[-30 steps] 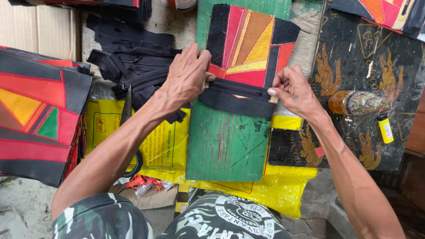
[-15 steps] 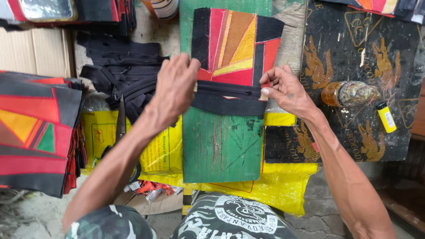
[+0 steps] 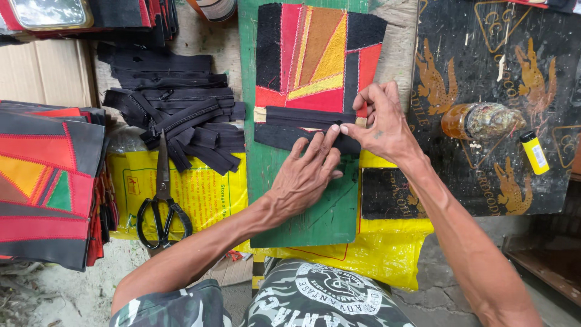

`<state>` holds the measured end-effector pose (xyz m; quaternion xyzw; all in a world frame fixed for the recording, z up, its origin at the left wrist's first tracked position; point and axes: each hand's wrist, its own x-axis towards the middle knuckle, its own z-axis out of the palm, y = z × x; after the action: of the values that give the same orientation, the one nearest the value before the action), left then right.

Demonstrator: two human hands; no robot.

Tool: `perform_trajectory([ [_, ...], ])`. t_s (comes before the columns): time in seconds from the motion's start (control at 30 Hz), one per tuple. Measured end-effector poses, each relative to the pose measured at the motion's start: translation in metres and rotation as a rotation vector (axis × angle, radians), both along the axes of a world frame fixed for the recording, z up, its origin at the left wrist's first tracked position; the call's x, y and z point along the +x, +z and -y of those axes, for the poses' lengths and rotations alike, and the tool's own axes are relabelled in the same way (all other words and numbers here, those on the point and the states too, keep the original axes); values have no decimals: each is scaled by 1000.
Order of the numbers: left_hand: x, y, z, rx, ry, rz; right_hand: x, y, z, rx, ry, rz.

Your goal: The person inserts black zippers into the top slots of colorful patchwork fabric pouches, aligning and pressing each zipper into place by hand, then sets finished pouches aside and picks up new pouches and zippers from the workbench. They briefly use scissors to trim a zipper during the sequence.

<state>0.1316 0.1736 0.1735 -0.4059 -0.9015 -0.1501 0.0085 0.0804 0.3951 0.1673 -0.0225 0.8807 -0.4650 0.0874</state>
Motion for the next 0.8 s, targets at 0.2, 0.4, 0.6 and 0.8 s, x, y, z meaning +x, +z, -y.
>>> perform_trajectory([
  [0.2, 5, -4, 6, -141, -8, -149, -1, 5, 4, 40, 45, -12],
  [0.4, 2, 1, 49, -169, 62, -140, -3, 6, 7, 27, 62, 38],
  [0.6, 0, 2, 93, -167, 141, -139, -2, 5, 9, -3, 93, 52],
  [0.8, -2, 3, 101, -95, 186, -102, -3, 1, 5, -52, 111, 71],
])
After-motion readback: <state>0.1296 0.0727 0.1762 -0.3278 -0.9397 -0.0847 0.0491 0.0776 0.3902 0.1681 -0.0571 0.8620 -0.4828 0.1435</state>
